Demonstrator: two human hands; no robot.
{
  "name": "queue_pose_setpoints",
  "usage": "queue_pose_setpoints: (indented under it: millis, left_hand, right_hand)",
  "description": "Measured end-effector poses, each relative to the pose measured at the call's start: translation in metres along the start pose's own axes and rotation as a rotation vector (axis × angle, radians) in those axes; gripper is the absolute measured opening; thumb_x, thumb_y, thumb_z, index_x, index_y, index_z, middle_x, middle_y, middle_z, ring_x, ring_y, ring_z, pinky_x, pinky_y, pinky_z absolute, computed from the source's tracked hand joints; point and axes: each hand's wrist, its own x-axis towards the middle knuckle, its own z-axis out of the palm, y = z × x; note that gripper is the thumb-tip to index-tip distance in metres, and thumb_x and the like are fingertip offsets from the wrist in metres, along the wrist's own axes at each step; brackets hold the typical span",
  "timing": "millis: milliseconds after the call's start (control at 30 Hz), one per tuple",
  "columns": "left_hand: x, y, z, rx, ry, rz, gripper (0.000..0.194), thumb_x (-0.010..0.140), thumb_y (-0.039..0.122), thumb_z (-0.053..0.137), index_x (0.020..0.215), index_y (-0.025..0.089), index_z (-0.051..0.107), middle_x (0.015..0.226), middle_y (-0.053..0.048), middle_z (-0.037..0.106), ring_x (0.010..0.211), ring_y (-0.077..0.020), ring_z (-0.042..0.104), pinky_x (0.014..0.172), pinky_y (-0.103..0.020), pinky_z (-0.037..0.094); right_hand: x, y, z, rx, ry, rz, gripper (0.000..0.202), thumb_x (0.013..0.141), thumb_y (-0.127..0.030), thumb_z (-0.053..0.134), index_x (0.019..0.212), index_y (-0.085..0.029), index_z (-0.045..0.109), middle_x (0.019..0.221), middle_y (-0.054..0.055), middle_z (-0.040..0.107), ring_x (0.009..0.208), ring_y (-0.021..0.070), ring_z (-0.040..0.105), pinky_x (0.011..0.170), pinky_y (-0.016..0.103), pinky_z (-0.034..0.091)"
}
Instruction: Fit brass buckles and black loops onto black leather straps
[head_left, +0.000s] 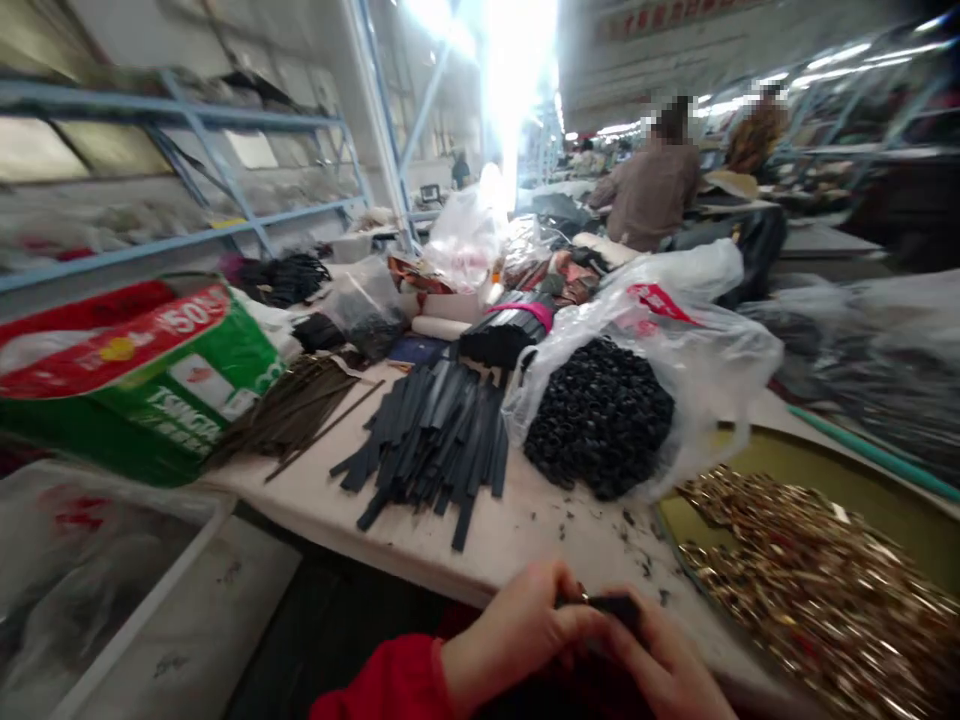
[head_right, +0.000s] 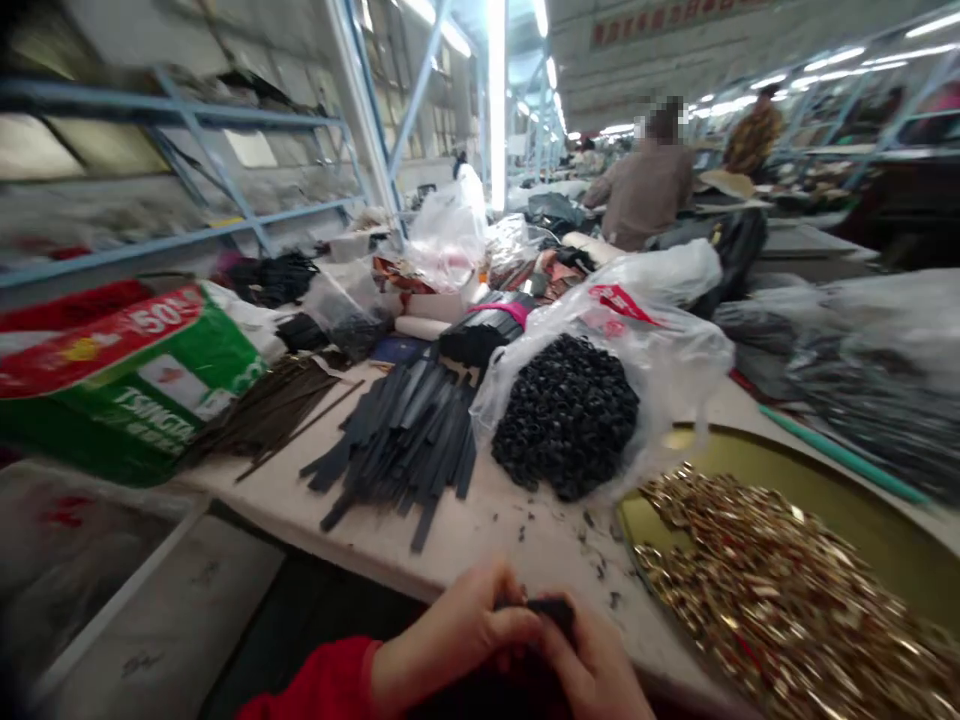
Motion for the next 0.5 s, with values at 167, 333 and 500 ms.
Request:
queue_pose_setpoints:
  millis: [167, 333, 500]
  left_hand:
    - [0.018, 0.002, -0.006, 0.070, -0.104, 0.124, 0.025, 0.074, 0.027, 0.053, 0.096, 0.016, 0.052, 0.060, 0.005, 0.055, 0.049, -0.0082, 0.048, 0.047, -0.018, 0.036]
    - [0.037, 0.005, -0.017, 0.056, 0.039, 0.063, 0.022, 0.075, 0.039, 0.047, 0.073, 0.017, 0.046, 0.044, 0.009, 0.043, 0.036, -0.0062, 0.035, 0.037, -0.017, 0.026]
    - [0.049, -0.002, -0.017, 0.006, 0.070, 0.042, 0.028, 0.075, 0.047, 0.043, 0.073, 0.019, 0.043, 0.040, 0.009, 0.041, 0.033, -0.0065, 0.031, 0.035, -0.018, 0.023]
  right_hand:
    - [0.012, -0.011, -0.021, -0.125, -0.136, -0.014, 0.019, 0.080, -0.034, 0.050, 0.074, -0.018, 0.058, 0.068, 0.000, 0.061, 0.062, 0.0142, 0.054, 0.056, 0.024, 0.042]
    - [0.055, -0.021, -0.068, -0.438, 0.199, -0.105, 0.019, 0.083, -0.030, 0.046, 0.089, -0.016, 0.056, 0.076, 0.003, 0.059, 0.067, 0.0153, 0.054, 0.062, 0.026, 0.044]
    - [0.112, -0.021, -0.086, -1.123, 0.270, -0.203, 0.014, 0.081, -0.017, 0.048, 0.090, -0.015, 0.058, 0.092, 0.011, 0.058, 0.082, 0.0210, 0.056, 0.073, 0.031, 0.042]
